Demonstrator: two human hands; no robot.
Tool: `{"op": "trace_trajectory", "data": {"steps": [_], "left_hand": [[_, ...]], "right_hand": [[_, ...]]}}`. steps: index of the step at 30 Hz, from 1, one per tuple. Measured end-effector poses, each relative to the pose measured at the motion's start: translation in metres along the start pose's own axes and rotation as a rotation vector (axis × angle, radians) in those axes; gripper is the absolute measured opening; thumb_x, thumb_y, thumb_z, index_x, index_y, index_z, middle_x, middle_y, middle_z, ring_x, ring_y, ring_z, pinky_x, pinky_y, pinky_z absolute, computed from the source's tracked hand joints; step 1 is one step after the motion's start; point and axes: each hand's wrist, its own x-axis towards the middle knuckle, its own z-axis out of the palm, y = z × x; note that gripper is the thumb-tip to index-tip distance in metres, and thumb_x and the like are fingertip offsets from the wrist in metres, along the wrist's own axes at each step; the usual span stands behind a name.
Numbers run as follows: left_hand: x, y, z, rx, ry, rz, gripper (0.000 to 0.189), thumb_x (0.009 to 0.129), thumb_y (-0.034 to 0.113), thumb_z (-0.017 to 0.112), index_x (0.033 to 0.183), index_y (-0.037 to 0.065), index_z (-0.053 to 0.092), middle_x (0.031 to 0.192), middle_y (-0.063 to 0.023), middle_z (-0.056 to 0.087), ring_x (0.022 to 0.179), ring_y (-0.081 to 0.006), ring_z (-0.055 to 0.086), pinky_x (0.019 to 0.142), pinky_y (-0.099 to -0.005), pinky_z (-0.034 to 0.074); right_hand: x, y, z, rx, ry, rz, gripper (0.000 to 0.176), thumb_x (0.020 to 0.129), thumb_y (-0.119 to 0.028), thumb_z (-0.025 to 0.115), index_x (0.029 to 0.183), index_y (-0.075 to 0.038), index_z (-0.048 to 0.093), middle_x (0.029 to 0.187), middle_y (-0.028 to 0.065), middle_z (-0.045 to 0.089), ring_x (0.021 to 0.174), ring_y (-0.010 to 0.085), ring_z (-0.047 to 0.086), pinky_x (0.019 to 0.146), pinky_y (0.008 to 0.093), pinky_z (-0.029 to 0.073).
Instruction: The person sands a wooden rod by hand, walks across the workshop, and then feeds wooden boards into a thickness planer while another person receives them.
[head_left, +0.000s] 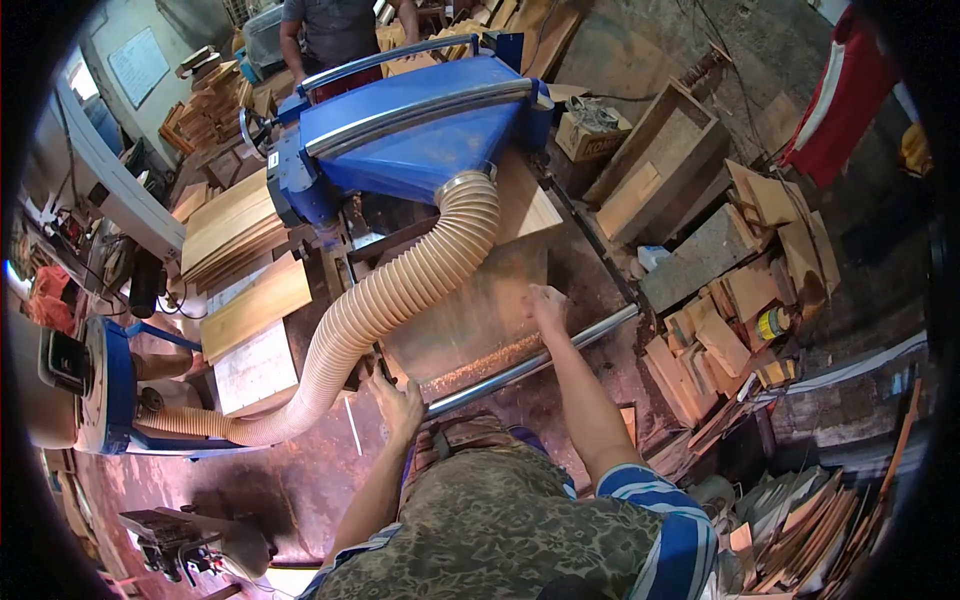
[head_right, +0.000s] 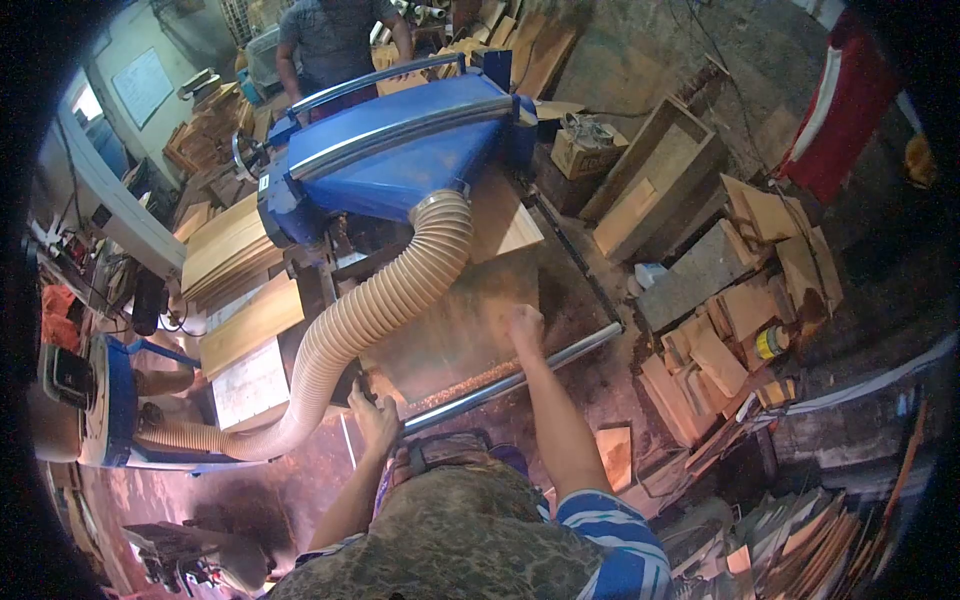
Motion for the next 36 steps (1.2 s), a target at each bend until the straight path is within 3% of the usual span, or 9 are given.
{"op": "trace_trajectory", "data": {"steps": [1,2,4,7,17,19,23,31,36], "left_hand": [[0.002,-0.004,0.002,0.026,0.014,0.022,0.072,0.081,0.009,0.06,0.144,-0.007,0.028,0.13,-0.0234,0.041,0.107,-0.0323,0.055,0.092,-0.041,0.048],[0.003,-0.008,0.004,0.025,0.018,0.023,0.072,0.081,0.009,0.06,0.144,-0.007,0.028,0.13,-0.0234,0.041,0.107,-0.0323,0.055,0.092,-0.041,0.048],[0.003,-0.013,0.007,0.043,0.029,0.042,0.072,0.081,0.008,0.06,0.144,-0.007,0.029,0.13,-0.023,0.042,0.107,-0.0322,0.055,0.091,-0.0404,0.048],[0.003,-0.013,0.007,0.032,0.043,0.054,0.071,0.081,0.008,0.06,0.144,-0.006,0.03,0.129,-0.0228,0.042,0.107,-0.0318,0.055,0.089,-0.0398,0.05],[0.003,-0.013,0.004,0.061,0.079,0.082,0.071,0.079,0.009,0.061,0.143,-0.005,0.033,0.128,-0.0239,0.043,0.105,-0.0338,0.055,0.09,-0.041,0.048],[0.001,0.004,-0.004,-0.034,-0.005,-0.013,0.064,0.086,0.016,0.057,0.14,-0.007,0.033,0.138,-0.0335,0.036,0.127,-0.0502,0.04,0.107,-0.0504,0.036],[0.0,0.002,-0.003,-0.036,-0.004,-0.02,0.064,0.086,0.016,0.057,0.14,-0.007,0.033,0.137,-0.0337,0.036,0.127,-0.0504,0.04,0.107,-0.0506,0.035],[0.001,-0.001,-0.002,-0.047,0.01,-0.025,0.062,0.086,0.015,0.057,0.139,-0.008,0.035,0.138,-0.0312,0.037,0.128,-0.0476,0.04,0.108,-0.0487,0.035],[0.0,-0.001,-0.003,-0.047,0.028,0.002,0.062,0.086,0.015,0.057,0.139,-0.008,0.035,0.139,-0.0314,0.036,0.128,-0.0479,0.04,0.108,-0.0483,0.035]], "right_hand": [[0.0,-0.019,0.004,0.191,-0.115,0.171,0.038,0.096,-0.038,0.053,0.1,-0.002,0.063,0.083,0.01,0.071,0.071,0.0195,0.067,0.061,0.0363,0.054],[0.004,-0.029,0.01,0.193,-0.116,0.168,0.038,0.096,-0.038,0.053,0.1,-0.002,0.063,0.083,0.01,0.071,0.071,0.0195,0.067,0.061,0.0363,0.054],[0.012,-0.045,0.018,0.554,-0.229,0.382,0.038,0.099,-0.039,0.049,0.111,-0.004,0.057,0.09,0.0092,0.07,0.069,0.0214,0.065,0.062,0.0372,0.054],[0.026,-0.057,0.034,0.693,-0.22,0.519,0.037,0.099,-0.039,0.049,0.116,-0.006,0.053,0.094,0.0082,0.069,0.07,0.0206,0.064,0.064,0.0376,0.054],[0.055,-0.06,0.056,0.672,-0.214,0.509,0.025,0.101,-0.035,0.042,0.104,-0.013,0.053,0.086,0.0068,0.067,0.064,0.0193,0.061,0.059,0.0397,0.051],[0.055,-0.053,0.048,0.585,-0.279,0.496,0.022,0.101,-0.032,0.04,0.101,-0.014,0.053,0.08,0.007,0.066,0.056,0.0185,0.058,0.054,0.0387,0.05],[0.049,-0.046,0.041,0.632,-0.337,0.505,0.023,0.102,-0.029,0.04,0.096,-0.013,0.055,0.077,0.0074,0.065,0.051,0.0181,0.055,0.05,0.0383,0.049],[0.023,-0.058,0.023,0.651,-0.3,0.615,0.023,0.103,-0.03,0.046,0.095,-0.01,0.053,0.072,0.0046,0.06,0.05,0.0169,0.053,0.046,0.0367,0.047],[0.007,-0.062,0.014,0.58,-0.231,0.574,0.024,0.104,-0.029,0.044,0.092,-0.01,0.052,0.067,0.0029,0.055,0.049,0.0156,0.051,0.045,0.0335,0.045]]}}
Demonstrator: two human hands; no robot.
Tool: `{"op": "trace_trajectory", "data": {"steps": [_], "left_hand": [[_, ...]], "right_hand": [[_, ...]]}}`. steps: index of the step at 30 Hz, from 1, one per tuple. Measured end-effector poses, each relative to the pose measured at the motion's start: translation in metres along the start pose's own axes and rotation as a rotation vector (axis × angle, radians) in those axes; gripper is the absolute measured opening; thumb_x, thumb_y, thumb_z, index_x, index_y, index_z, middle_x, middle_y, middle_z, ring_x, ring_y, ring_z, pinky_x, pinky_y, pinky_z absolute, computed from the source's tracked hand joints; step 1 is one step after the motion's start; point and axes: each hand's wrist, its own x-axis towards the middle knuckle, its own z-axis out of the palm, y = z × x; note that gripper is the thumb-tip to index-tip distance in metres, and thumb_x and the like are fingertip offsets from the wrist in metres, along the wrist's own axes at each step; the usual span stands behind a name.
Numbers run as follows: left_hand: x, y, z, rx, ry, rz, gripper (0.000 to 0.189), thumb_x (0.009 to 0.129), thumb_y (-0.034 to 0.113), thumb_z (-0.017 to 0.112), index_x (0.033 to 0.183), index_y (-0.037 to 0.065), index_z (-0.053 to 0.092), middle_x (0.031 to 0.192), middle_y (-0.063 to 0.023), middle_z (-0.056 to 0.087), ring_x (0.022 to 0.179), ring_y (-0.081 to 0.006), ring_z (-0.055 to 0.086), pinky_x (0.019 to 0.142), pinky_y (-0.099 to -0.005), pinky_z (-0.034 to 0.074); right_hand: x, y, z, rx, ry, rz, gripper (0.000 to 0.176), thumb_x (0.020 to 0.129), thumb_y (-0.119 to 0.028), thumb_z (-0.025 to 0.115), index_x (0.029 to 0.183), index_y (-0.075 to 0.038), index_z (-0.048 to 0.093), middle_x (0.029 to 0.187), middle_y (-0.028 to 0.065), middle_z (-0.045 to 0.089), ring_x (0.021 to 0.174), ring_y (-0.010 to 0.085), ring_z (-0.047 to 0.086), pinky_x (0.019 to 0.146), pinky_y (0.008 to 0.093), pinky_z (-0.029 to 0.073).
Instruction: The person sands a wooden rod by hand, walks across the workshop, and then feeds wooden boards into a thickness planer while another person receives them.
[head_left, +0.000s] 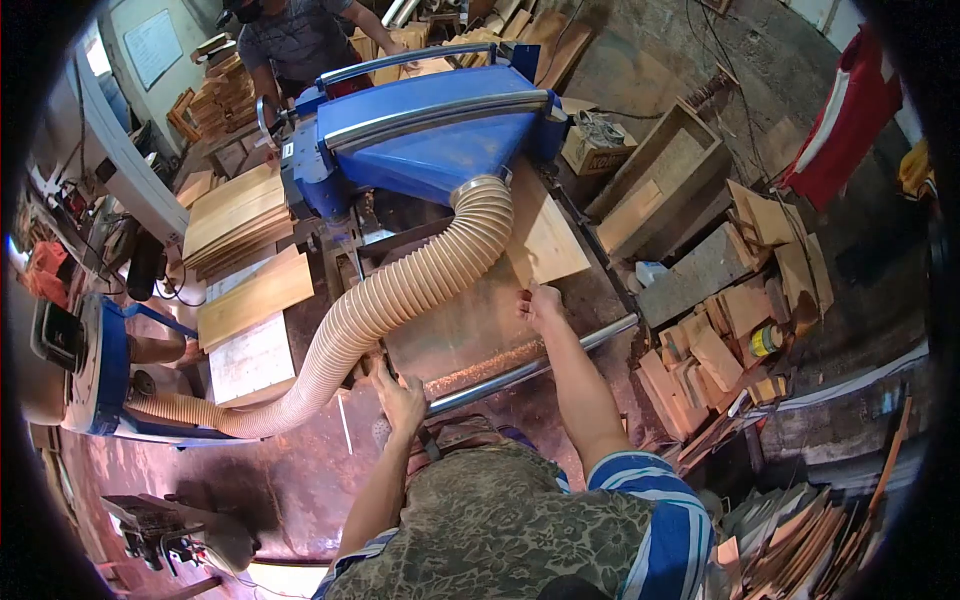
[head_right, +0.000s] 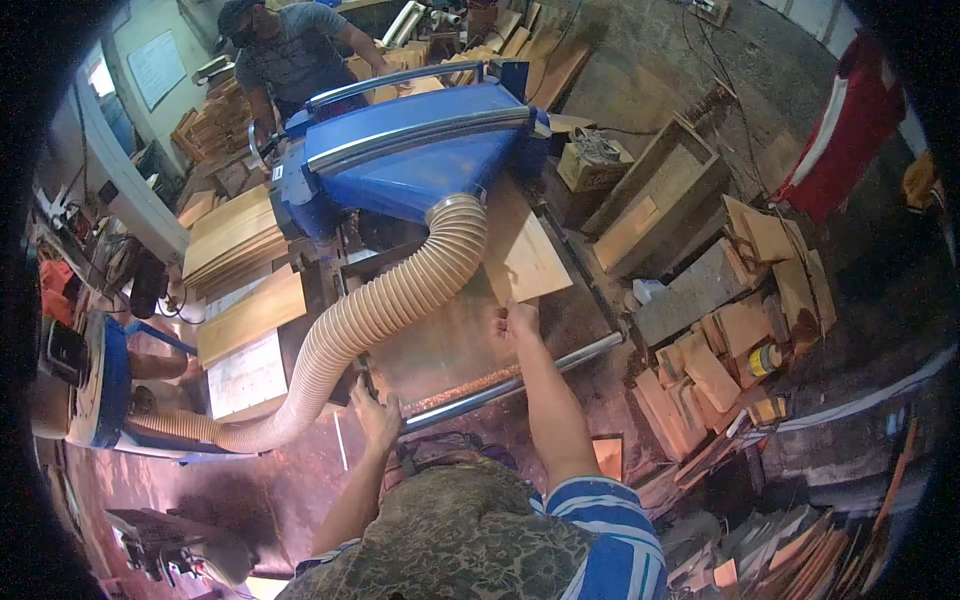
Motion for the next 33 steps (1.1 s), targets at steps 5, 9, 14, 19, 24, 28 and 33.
{"op": "trace_trajectory", "data": {"steps": [5,9,14,19,24,28,33], "left_hand": [[-0.001,0.002,-0.001,0.063,0.045,-0.002,0.07,0.08,0.011,0.062,0.143,-0.004,0.035,0.136,-0.0261,0.042,0.12,-0.039,0.051,0.102,-0.0429,0.043],[-0.001,0.021,-0.009,0.011,-0.023,-0.101,0.07,0.08,0.013,0.062,0.143,-0.002,0.036,0.138,-0.0285,0.04,0.127,-0.043,0.045,0.106,-0.047,0.039],[-0.005,0.016,-0.013,0.01,0.001,-0.095,0.074,0.08,0.017,0.065,0.144,0.002,0.032,0.139,-0.0302,0.038,0.128,-0.0491,0.041,0.108,-0.0505,0.037],[-0.004,0.02,-0.019,-0.034,-0.03,-0.167,0.071,0.081,0.018,0.063,0.144,0.004,0.033,0.14,-0.0297,0.037,0.125,-0.0497,0.044,0.105,-0.0509,0.039],[-0.003,0.012,-0.017,-0.023,0.007,-0.077,0.071,0.082,0.019,0.063,0.144,0.004,0.033,0.14,-0.0298,0.037,0.124,-0.0496,0.045,0.104,-0.0516,0.04],[-0.004,0.02,-0.018,-0.006,-0.012,-0.123,0.072,0.081,0.018,0.063,0.145,0.004,0.033,0.141,-0.0306,0.037,0.125,-0.0498,0.044,0.105,-0.0525,0.039],[-0.005,0.0,-0.003,0.02,0.019,-0.013,0.076,0.079,0.015,0.066,0.145,0.001,0.031,0.14,-0.0327,0.039,0.128,-0.0495,0.041,0.108,-0.0496,0.035]], "right_hand": [[-0.017,0.001,-0.01,0.022,0.016,0.054,0.023,0.104,-0.028,0.046,0.089,-0.011,0.05,0.065,0.002,0.051,0.051,0.0153,0.05,0.046,0.0327,0.044],[-0.021,0.006,-0.022,0.092,-0.001,0.037,0.018,0.101,-0.022,0.05,0.088,-0.01,0.049,0.065,0.0016,0.046,0.053,0.0167,0.045,0.048,0.0335,0.04],[-0.023,0.011,-0.04,0.136,-0.083,0.076,0.016,0.102,-0.02,0.049,0.092,-0.008,0.051,0.069,0.0036,0.047,0.056,0.0162,0.045,0.051,0.0348,0.041],[-0.042,0.006,-0.04,0.003,0.037,0.133,0.024,0.104,-0.027,0.046,0.086,-0.013,0.05,0.065,-0.0013,0.045,0.054,0.015,0.045,0.053,0.0337,0.042],[-0.045,0.011,-0.051,-0.014,0.057,0.148,0.026,0.104,-0.029,0.045,0.084,-0.014,0.05,0.065,-0.0028,0.046,0.054,0.0139,0.046,0.053,0.0329,0.042],[-0.054,0.012,-0.061,-0.028,0.08,0.136,0.022,0.103,-0.027,0.047,0.087,-0.013,0.05,0.067,-0.0013,0.047,0.054,0.0141,0.046,0.052,0.0331,0.043],[-0.086,0.035,-0.109,0.044,-0.032,0.093,0.015,0.1,-0.023,0.05,0.091,-0.01,0.052,0.069,0.0028,0.05,0.054,0.015,0.048,0.05,0.0355,0.045]]}}
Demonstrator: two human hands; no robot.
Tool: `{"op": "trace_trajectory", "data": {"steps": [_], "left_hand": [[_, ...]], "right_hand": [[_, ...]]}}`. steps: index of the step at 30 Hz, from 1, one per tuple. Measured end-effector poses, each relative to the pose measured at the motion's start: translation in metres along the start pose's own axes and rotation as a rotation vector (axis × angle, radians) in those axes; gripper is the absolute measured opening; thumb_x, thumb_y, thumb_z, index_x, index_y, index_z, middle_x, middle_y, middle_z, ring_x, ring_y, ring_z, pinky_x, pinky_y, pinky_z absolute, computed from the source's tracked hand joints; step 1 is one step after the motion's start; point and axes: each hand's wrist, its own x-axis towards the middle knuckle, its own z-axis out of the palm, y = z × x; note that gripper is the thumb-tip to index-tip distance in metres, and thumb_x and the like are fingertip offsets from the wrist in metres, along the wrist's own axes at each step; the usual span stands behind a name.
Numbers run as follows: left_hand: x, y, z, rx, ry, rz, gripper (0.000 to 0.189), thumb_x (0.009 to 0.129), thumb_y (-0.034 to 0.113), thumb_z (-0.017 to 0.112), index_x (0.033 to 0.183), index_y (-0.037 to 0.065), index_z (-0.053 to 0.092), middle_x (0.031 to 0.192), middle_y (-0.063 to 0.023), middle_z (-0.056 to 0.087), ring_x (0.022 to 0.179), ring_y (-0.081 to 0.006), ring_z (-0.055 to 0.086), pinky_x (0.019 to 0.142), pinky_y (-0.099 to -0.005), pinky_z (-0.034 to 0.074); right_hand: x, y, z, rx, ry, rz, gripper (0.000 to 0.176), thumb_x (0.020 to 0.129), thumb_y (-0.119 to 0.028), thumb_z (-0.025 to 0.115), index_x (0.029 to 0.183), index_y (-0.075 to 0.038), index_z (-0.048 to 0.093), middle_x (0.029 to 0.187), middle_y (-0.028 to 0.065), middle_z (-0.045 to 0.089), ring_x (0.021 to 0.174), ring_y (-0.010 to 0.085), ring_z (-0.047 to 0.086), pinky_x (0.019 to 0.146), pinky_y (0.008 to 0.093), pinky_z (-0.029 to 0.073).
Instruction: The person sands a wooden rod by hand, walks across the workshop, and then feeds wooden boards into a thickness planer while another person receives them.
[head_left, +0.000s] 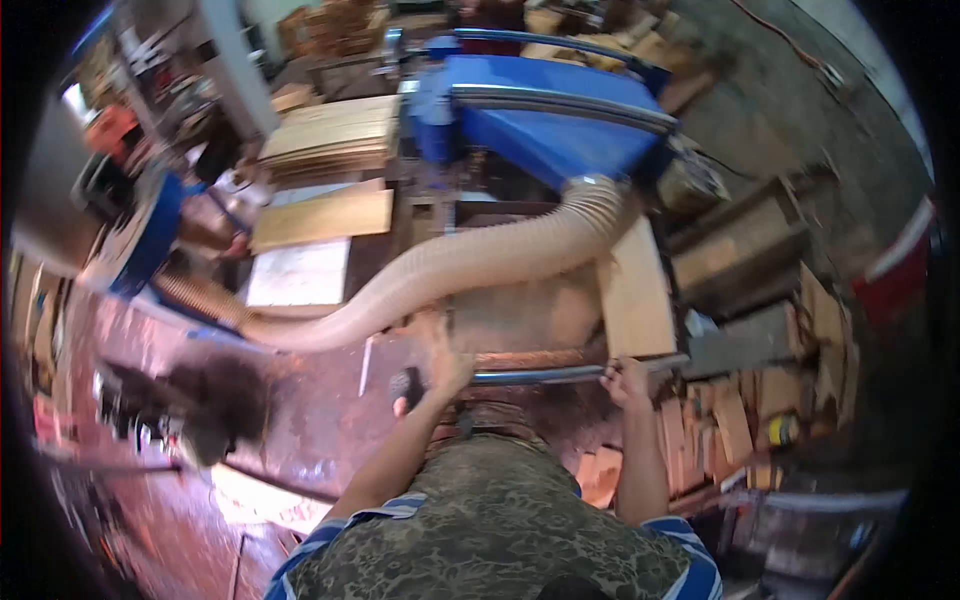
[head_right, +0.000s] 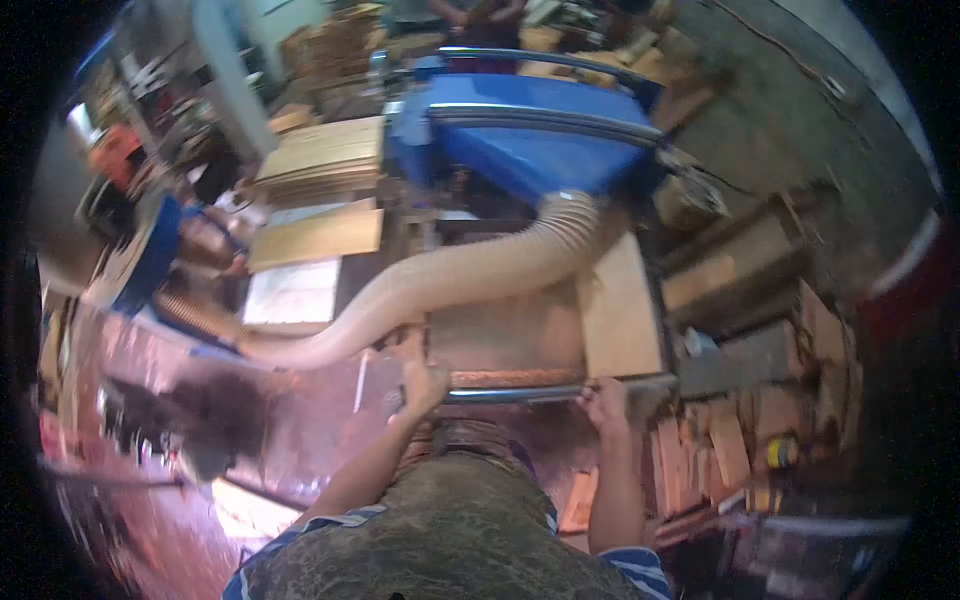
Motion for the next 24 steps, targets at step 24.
{"op": "trace_trajectory", "data": {"steps": [24], "left_hand": [[-0.011,0.188,-0.084,-1.114,-1.012,0.164,0.07,0.094,0.018,0.064,0.149,0.0,0.025,0.136,-0.0158,0.05,0.123,-0.0232,0.052,0.104,-0.0373,0.042]], "right_hand": [[-0.295,-0.064,-0.072,-0.921,0.794,-1.7,0.056,0.09,-0.056,0.059,0.108,-0.002,0.062,0.073,0.0194,0.058,0.056,0.0294,0.054,0.056,0.0416,0.05]]}}
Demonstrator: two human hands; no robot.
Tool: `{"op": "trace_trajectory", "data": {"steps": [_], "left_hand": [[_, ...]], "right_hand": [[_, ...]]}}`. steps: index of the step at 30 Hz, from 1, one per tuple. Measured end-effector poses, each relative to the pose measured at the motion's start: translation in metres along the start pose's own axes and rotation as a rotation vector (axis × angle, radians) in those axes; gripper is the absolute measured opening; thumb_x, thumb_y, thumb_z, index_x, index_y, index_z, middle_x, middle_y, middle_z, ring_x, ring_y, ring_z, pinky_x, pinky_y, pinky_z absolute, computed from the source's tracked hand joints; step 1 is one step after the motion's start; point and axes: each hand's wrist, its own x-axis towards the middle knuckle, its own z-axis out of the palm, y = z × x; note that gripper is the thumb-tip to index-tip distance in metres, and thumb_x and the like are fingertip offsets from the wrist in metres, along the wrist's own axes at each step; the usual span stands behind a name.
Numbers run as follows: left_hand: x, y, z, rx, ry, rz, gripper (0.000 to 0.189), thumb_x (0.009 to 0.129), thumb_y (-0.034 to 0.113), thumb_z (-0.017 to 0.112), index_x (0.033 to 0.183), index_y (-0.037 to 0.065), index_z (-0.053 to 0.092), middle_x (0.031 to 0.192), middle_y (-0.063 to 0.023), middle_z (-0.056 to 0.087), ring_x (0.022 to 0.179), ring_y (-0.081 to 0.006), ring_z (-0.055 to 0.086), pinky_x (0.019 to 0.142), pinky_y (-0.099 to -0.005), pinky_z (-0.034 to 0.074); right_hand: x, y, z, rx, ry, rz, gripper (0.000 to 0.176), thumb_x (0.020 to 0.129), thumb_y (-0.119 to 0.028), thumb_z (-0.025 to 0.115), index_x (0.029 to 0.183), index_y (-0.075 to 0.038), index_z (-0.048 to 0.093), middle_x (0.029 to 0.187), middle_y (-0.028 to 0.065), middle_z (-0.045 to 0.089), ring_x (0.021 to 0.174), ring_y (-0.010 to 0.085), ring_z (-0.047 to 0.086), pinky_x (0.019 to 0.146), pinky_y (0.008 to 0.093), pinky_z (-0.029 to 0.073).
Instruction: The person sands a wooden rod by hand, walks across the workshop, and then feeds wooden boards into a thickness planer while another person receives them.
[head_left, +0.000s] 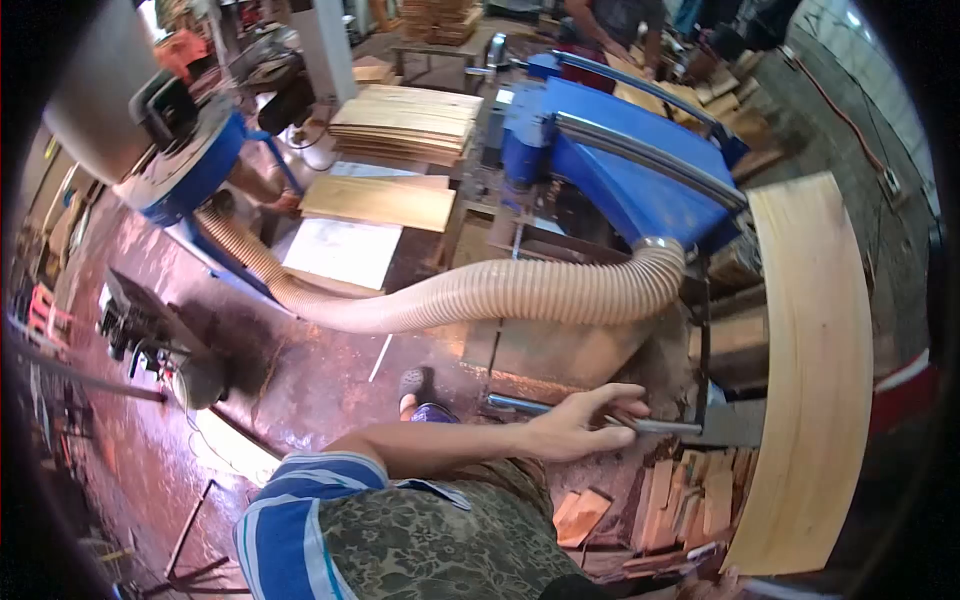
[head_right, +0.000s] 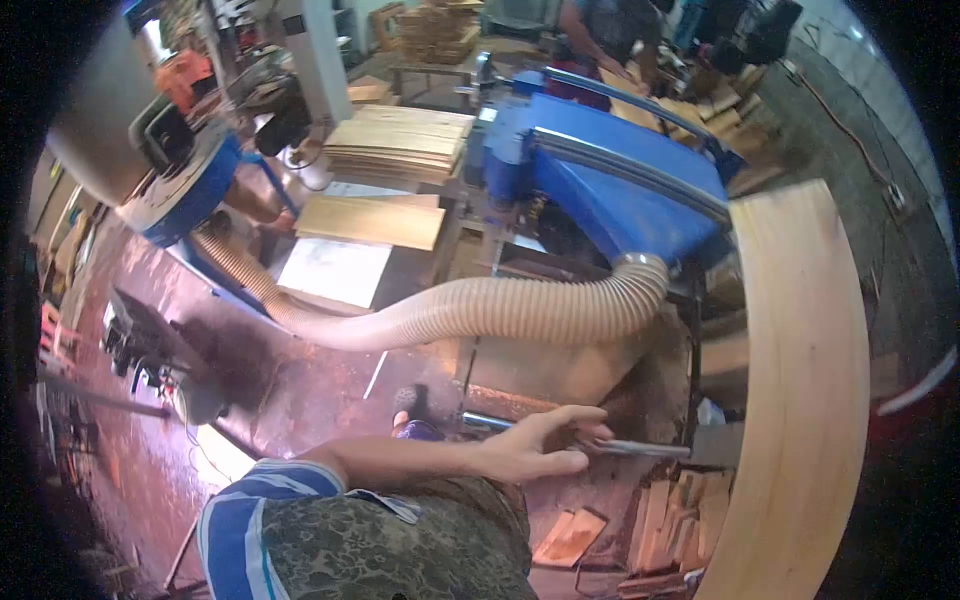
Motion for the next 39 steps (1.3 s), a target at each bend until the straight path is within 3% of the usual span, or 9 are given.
{"op": "trace_trajectory", "data": {"steps": [6,9,12,24,26,27,32,36,39], "left_hand": [[-0.009,0.059,-0.07,-0.297,0.389,-0.065,0.062,0.096,0.024,0.062,0.143,-0.003,0.034,0.136,-0.0165,0.051,0.121,-0.0244,0.054,0.096,-0.0397,0.051],[-0.049,0.053,-0.135,-0.283,0.964,0.14,0.037,0.097,0.015,0.058,0.128,-0.005,0.051,0.119,-0.0146,0.063,0.106,-0.0235,0.064,0.093,-0.037,0.053],[-0.106,0.037,-0.234,-0.544,1.134,0.12,0.041,0.095,0.01,0.06,0.13,-0.006,0.045,0.119,-0.0163,0.061,0.102,-0.0286,0.065,0.088,-0.0403,0.058],[-0.138,-0.025,-0.616,-0.463,1.286,0.201,0.05,0.097,0.029,0.06,0.135,0.001,0.042,0.126,-0.0202,0.052,0.113,-0.033,0.057,0.087,-0.0438,0.056],[-0.158,-0.089,-0.66,0.164,1.131,-0.257,0.075,0.094,0.036,0.065,0.147,0.001,0.025,0.136,-0.0263,0.047,0.12,-0.0374,0.054,0.086,-0.0451,0.055],[-0.147,-0.052,-0.611,-0.29,1.273,-0.388,0.09,0.09,0.041,0.068,0.151,-0.001,0.016,0.141,-0.0299,0.042,0.122,-0.0387,0.053,0.087,-0.0457,0.054],[-0.159,-0.078,-0.425,0.253,1.587,0.011,0.075,0.09,0.026,0.069,0.145,-0.006,0.029,0.131,-0.0223,0.051,0.112,-0.0265,0.056,0.097,-0.0315,0.045],[-0.162,-0.083,-0.257,0.353,1.362,-0.038,0.06,0.093,0.013,0.062,0.142,-0.006,0.033,0.133,-0.0194,0.048,0.122,-0.0235,0.05,0.103,-0.033,0.041],[-0.13,-0.084,-0.178,0.327,1.039,-0.169,0.062,0.093,0.014,0.062,0.143,-0.006,0.032,0.137,-0.0213,0.045,0.125,-0.026,0.048,0.106,-0.0351,0.039]], "right_hand": [[-0.016,-0.094,0.138,1.308,-0.361,0.535,0.039,0.089,-0.021,0.058,0.119,0.004,0.056,0.125,0.0246,0.056,0.109,0.0358,0.06,0.091,0.0456,0.052],[-0.035,-0.161,0.202,0.516,-0.728,-0.1,0.031,0.087,-0.023,0.06,0.102,0.004,0.061,0.099,0.0181,0.069,0.081,0.0275,0.067,0.076,0.0381,0.056],[-0.062,-0.239,0.243,1.171,-1.096,0.805,0.023,0.098,-0.01,0.048,0.112,0.006,0.054,0.111,0.0217,0.065,0.088,0.0355,0.071,0.076,0.0436,0.061],[-0.096,-0.295,0.272,0.896,-1.054,0.966,0.024,0.096,-0.008,0.056,0.116,0.004,0.053,0.111,0.0196,0.064,0.084,0.0278,0.07,0.075,0.0373,0.06],[-0.098,-0.295,0.265,0.774,-1.058,1.018,0.025,0.095,-0.005,0.058,0.117,0.005,0.053,0.111,0.0184,0.065,0.083,0.0243,0.069,0.076,0.0357,0.06],[-0.102,-0.288,0.262,0.773,-1.046,1.024,0.025,0.095,-0.005,0.058,0.117,0.005,0.053,0.111,0.0184,0.065,0.083,0.0243,0.069,0.076,0.0357,0.06],[-0.106,-0.217,0.237,0.476,-0.779,0.759,0.013,0.092,-0.007,0.064,0.1,0.003,0.062,0.089,0.0104,0.066,0.075,0.0157,0.066,0.067,0.0294,0.055],[-0.095,-0.107,0.235,0.551,-0.385,1.036,0.018,0.093,-0.015,0.062,0.099,0.002,0.061,0.087,0.008,0.063,0.075,0.017,0.063,0.07,0.033,0.053],[-0.114,-0.031,0.272,0.257,-0.297,0.692,0.02,0.09,-0.018,0.064,0.099,0.0,0.069,0.091,0.0086,0.069,0.087,0.0209,0.063,0.082,0.0327,0.05]]}}
